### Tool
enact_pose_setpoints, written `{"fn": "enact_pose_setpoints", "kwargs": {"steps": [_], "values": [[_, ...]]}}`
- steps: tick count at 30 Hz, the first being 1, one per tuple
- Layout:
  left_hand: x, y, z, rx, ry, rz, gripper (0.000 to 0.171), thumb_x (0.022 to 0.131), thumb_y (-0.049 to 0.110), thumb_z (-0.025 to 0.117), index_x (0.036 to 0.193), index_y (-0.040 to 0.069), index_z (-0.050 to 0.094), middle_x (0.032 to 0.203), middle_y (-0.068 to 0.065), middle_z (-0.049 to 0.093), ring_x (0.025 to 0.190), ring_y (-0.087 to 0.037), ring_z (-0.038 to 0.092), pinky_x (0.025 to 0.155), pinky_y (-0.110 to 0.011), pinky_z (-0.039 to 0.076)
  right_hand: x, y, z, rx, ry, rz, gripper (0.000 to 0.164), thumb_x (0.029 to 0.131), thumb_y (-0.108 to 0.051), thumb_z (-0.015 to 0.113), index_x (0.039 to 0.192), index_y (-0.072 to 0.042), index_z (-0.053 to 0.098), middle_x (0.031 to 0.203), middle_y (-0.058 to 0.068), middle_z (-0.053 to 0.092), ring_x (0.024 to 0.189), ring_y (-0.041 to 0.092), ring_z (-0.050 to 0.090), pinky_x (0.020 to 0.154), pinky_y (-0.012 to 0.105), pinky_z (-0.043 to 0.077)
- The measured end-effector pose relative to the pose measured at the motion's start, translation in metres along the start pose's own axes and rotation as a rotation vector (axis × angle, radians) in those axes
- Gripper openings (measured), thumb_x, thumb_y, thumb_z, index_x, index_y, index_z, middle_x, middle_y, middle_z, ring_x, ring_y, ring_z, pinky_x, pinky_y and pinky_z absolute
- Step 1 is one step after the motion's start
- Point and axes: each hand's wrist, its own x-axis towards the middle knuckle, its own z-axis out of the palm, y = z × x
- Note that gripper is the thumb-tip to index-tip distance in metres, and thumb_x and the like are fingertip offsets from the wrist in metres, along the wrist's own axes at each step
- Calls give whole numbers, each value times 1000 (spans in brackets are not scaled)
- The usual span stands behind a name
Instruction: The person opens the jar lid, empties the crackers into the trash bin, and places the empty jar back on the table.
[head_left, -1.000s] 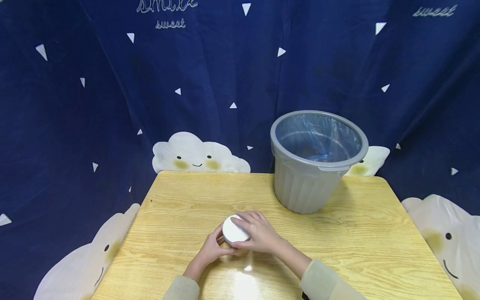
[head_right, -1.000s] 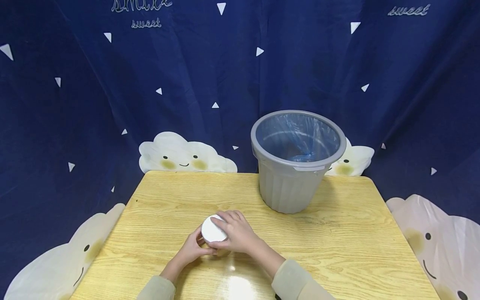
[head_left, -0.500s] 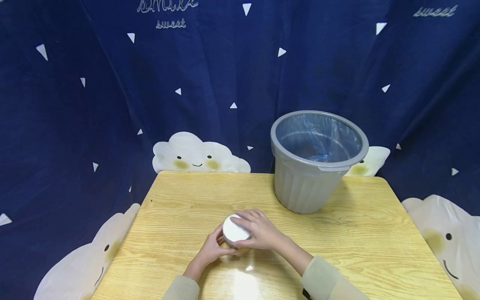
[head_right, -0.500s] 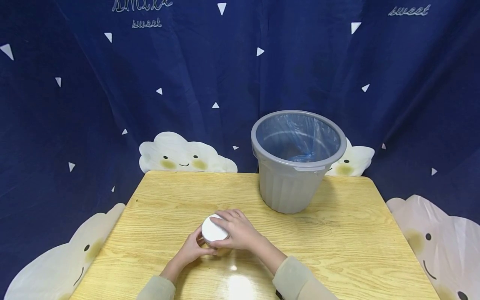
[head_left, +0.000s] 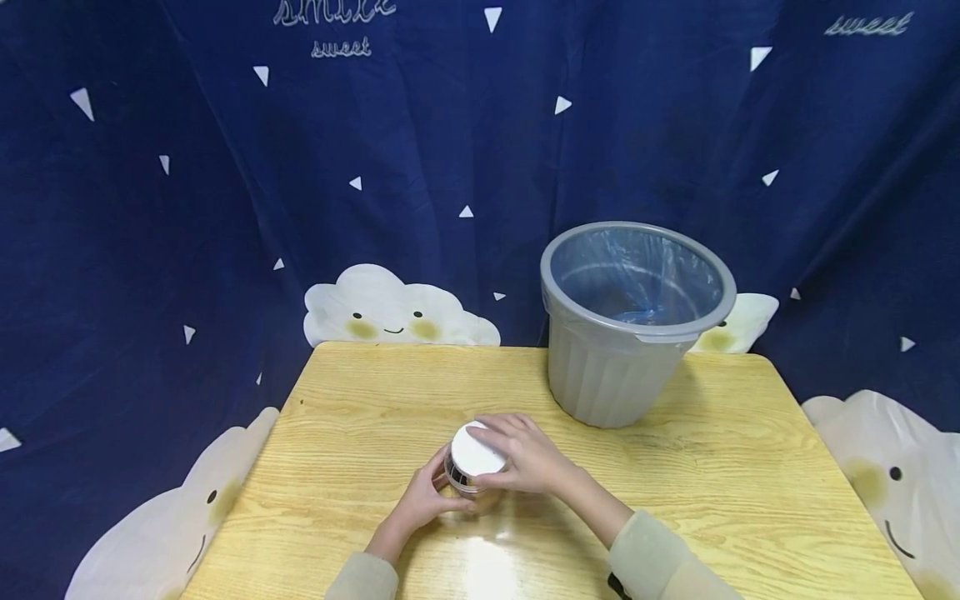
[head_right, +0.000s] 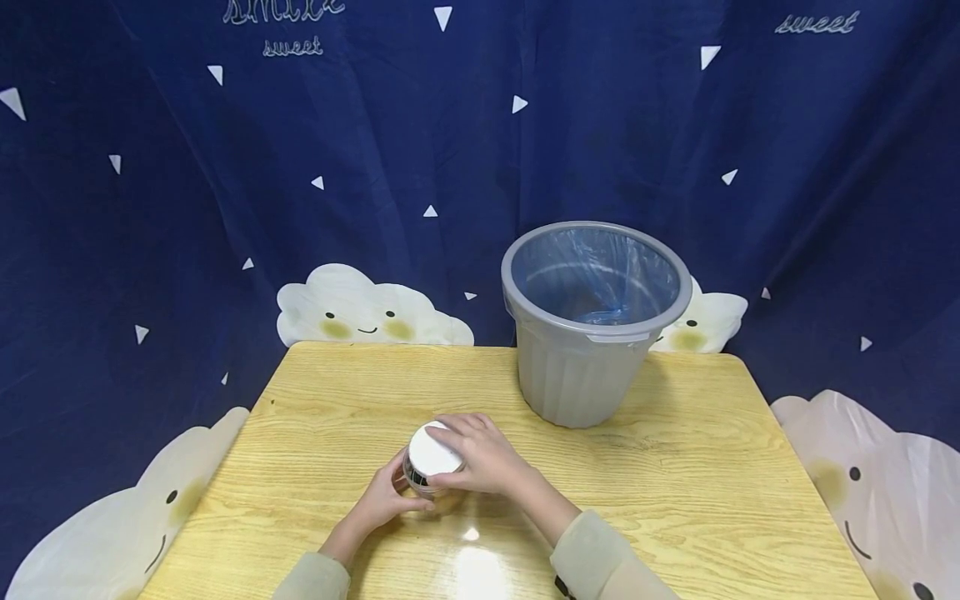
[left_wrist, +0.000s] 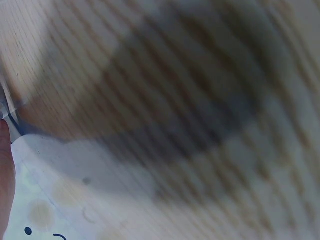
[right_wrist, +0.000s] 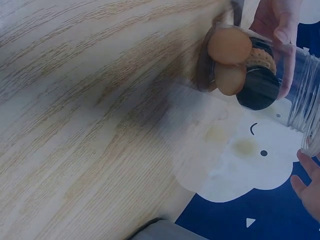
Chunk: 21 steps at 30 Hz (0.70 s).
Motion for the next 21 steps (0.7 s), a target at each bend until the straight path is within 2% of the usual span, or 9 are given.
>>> {"fn": "enact_pose_setpoints", "kwargs": {"steps": [2,8,12,21], "values": [[0,0,-1,5,-9,-11,96,66,15,81,144,15,26,144,-11,34,130,-32,33,104,-42,36,0,1,-1,2,-4,15,70,76,-57,62,133,-19,49,136,7,46,122,25,44,103,48,34],[-4,25,-1,-17,-21,-36,95,66,9,81,144,10,27,144,-13,34,129,-34,35,105,-42,34,-3,4,-3,10,-6,39,70,76,-58,61,133,-19,49,136,8,46,122,27,43,103,50,33],[-4,24,0,-37,-6,-18,95,64,6,82,143,10,29,142,-13,37,127,-32,38,104,-40,35,-6,7,-6,6,7,51,70,75,-59,62,132,-20,49,136,6,47,121,27,44,103,49,33],[-3,24,1,-36,6,2,93,64,0,80,142,9,31,138,-19,40,125,-36,39,104,-43,34,-12,12,-15,-6,34,46,71,76,-57,62,132,-16,50,136,8,46,122,25,44,103,48,33]]}}
